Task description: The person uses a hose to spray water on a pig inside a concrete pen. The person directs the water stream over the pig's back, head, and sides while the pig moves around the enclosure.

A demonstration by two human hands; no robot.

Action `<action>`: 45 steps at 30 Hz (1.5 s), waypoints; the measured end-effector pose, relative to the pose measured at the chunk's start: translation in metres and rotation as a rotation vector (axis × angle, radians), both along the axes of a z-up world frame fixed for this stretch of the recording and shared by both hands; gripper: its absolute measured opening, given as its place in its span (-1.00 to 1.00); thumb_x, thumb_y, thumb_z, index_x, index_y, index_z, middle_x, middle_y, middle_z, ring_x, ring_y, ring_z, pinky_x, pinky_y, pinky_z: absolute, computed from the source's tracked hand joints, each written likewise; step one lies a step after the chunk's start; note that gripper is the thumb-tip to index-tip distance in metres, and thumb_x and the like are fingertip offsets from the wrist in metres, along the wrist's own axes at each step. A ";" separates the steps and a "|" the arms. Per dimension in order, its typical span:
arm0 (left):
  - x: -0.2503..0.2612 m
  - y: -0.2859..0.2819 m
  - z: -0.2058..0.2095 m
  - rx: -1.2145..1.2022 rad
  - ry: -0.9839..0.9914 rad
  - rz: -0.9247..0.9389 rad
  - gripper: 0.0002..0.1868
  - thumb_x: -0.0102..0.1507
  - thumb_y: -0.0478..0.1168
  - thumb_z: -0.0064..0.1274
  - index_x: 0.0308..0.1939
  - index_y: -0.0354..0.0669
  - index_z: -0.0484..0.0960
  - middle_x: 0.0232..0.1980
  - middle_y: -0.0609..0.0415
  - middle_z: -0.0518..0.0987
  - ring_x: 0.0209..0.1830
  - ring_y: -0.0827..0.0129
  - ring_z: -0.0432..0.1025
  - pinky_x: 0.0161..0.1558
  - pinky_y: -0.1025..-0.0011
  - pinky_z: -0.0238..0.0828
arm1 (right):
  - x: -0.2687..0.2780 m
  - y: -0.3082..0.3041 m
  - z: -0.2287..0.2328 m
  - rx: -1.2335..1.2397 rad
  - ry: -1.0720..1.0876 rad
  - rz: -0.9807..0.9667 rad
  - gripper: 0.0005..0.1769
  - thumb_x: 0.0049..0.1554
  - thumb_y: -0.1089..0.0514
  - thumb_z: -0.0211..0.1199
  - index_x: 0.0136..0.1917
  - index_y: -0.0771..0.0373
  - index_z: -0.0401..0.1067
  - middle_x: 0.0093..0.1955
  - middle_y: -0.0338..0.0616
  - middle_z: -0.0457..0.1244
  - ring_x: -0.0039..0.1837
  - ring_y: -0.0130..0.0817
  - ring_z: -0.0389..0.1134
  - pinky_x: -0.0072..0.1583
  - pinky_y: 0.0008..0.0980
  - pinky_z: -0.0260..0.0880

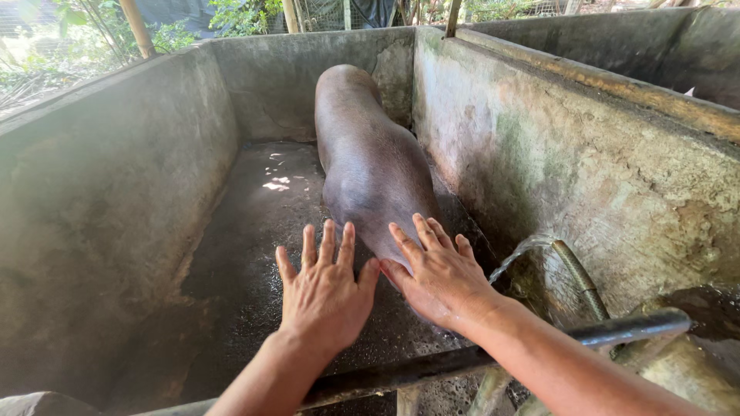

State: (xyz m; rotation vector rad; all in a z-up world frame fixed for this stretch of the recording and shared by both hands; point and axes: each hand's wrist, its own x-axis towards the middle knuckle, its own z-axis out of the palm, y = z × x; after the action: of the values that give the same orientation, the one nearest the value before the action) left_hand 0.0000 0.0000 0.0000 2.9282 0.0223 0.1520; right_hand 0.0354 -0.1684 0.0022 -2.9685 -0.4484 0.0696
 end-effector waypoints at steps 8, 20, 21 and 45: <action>0.004 -0.007 0.018 -0.008 -0.077 -0.054 -0.18 0.34 0.25 -0.45 0.63 0.04 -0.10 0.70 -0.02 -0.19 0.64 0.04 -0.45 0.47 -0.21 -0.66 | -0.007 -0.008 0.009 0.044 -0.074 0.011 -0.18 0.25 -0.44 -0.28 0.65 -0.14 -0.19 0.71 -0.01 -0.39 0.70 -0.10 -0.41 0.57 0.11 -0.37; 0.007 -0.039 0.019 -0.107 -0.018 -0.117 -0.18 0.34 0.30 -0.43 0.63 0.12 -0.08 0.68 -0.11 -0.14 0.62 -0.07 -0.37 0.49 -0.24 -0.53 | -0.021 -0.040 0.016 0.083 -0.037 -0.113 -0.15 0.22 -0.45 -0.18 0.68 -0.20 -0.12 0.70 -0.04 -0.33 0.69 -0.05 -0.31 0.56 0.10 -0.24; 0.008 -0.042 0.020 -0.116 -0.009 -0.121 -0.18 0.34 0.30 -0.41 0.63 0.13 -0.08 0.67 -0.14 -0.13 0.62 -0.10 -0.34 0.49 -0.24 -0.48 | -0.021 -0.044 0.016 0.079 -0.034 -0.121 -0.14 0.22 -0.45 -0.17 0.69 -0.21 -0.11 0.70 -0.04 -0.33 0.68 -0.03 -0.31 0.55 0.11 -0.24; 0.016 -0.125 0.031 -0.187 0.096 -0.385 -0.20 0.35 0.31 -0.33 0.61 0.16 -0.05 0.60 -0.19 0.03 0.61 -0.17 -0.10 0.50 -0.13 -0.08 | -0.022 -0.130 0.008 -0.008 -0.085 -0.231 -0.25 0.24 -0.25 -0.06 0.63 -0.13 -0.07 0.69 0.04 -0.23 0.63 0.06 -0.08 0.50 0.15 0.00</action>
State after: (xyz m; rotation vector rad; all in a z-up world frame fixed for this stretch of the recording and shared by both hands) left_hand 0.0164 -0.1253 0.0306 2.6881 -0.4806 -0.0494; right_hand 0.0133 -0.2988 0.0099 -3.0161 -0.1115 -0.0794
